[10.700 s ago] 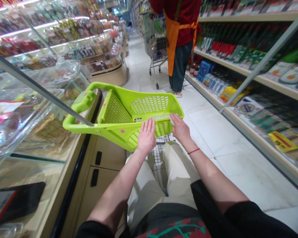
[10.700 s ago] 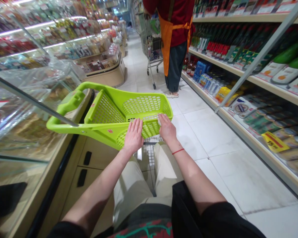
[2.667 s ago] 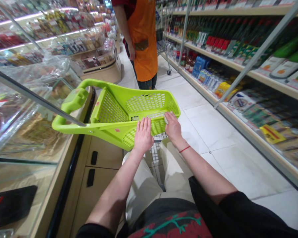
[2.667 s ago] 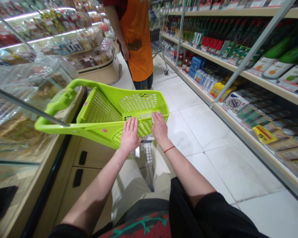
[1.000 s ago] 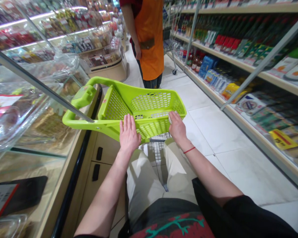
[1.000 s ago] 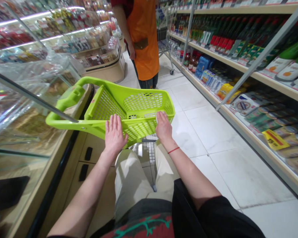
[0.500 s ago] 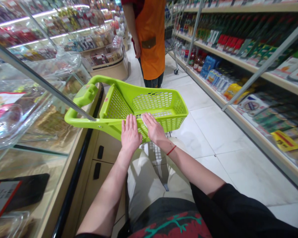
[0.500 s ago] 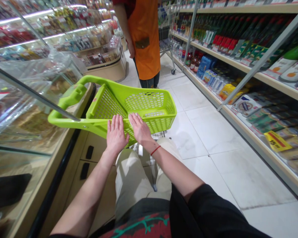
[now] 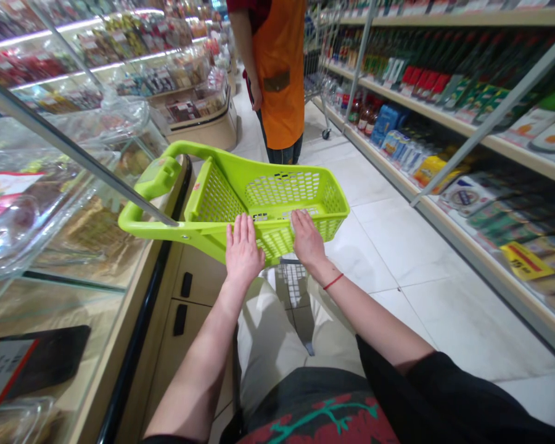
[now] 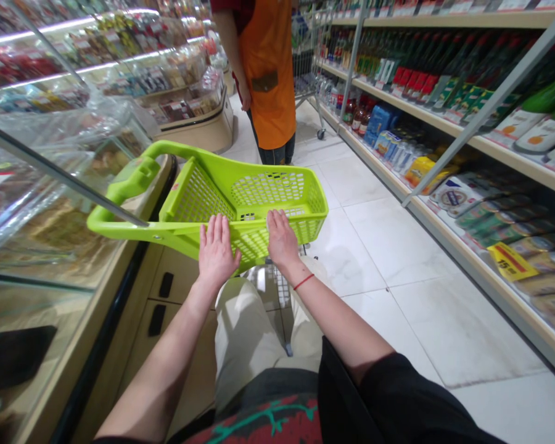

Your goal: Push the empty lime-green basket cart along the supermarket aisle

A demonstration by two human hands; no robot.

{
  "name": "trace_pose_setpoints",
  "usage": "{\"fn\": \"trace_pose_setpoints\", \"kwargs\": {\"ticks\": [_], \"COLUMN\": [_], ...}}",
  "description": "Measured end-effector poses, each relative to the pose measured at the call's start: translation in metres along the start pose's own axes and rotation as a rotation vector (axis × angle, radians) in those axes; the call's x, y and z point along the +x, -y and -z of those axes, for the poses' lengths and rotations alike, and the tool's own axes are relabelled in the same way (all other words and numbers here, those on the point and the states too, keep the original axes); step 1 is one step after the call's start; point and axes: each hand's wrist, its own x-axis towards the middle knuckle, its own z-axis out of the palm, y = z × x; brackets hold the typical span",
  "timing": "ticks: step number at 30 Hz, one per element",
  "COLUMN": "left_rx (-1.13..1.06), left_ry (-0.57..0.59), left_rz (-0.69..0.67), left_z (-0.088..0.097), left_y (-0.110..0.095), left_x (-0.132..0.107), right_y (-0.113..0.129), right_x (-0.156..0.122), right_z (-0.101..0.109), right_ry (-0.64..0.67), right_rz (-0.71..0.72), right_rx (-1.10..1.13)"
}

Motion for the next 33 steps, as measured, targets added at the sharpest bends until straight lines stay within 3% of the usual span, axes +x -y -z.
{"fn": "trace_pose_setpoints", "kwargs": {"ticks": [5,9,14,19,23,27,33], "left_rx": [-0.012,-0.027,-0.013,-0.013,-0.016,-0.019,-0.015], "left_ry": [-0.014,-0.029,-0.024,0.013,0.027,0.001,-0.022], "left_rz": [-0.011,-0.018,-0.018,-0.011,0.000,-0.005,-0.007], "left_z": [-0.003,-0.005,-0.004,0.001,0.002,-0.002,-0.008], "left_y": [0.002,0.003,0.003,0.001,0.000,0.002,0.004], "left_x": [0.000,-0.001,-0.001,-0.001,-0.001,-0.001,-0.002], "right_y": [0.053,0.072,0.044,-0.006,-0.017,0.013,0.070], "right_x": [0.009,0.015,0.010,-0.001,-0.005,-0.001,0.013], "right_z": [-0.016,-0.021,-0.014,0.001,0.004,-0.006,-0.029], "right_ry": [0.120,0.176,0.127,0.026,-0.015,0.030,0.146], "right_rz": [0.066,0.152,0.229,0.106,0.013,0.016,0.149], "right_rx": [0.055,0.096,0.129,0.073,0.031,0.055,0.145]}}
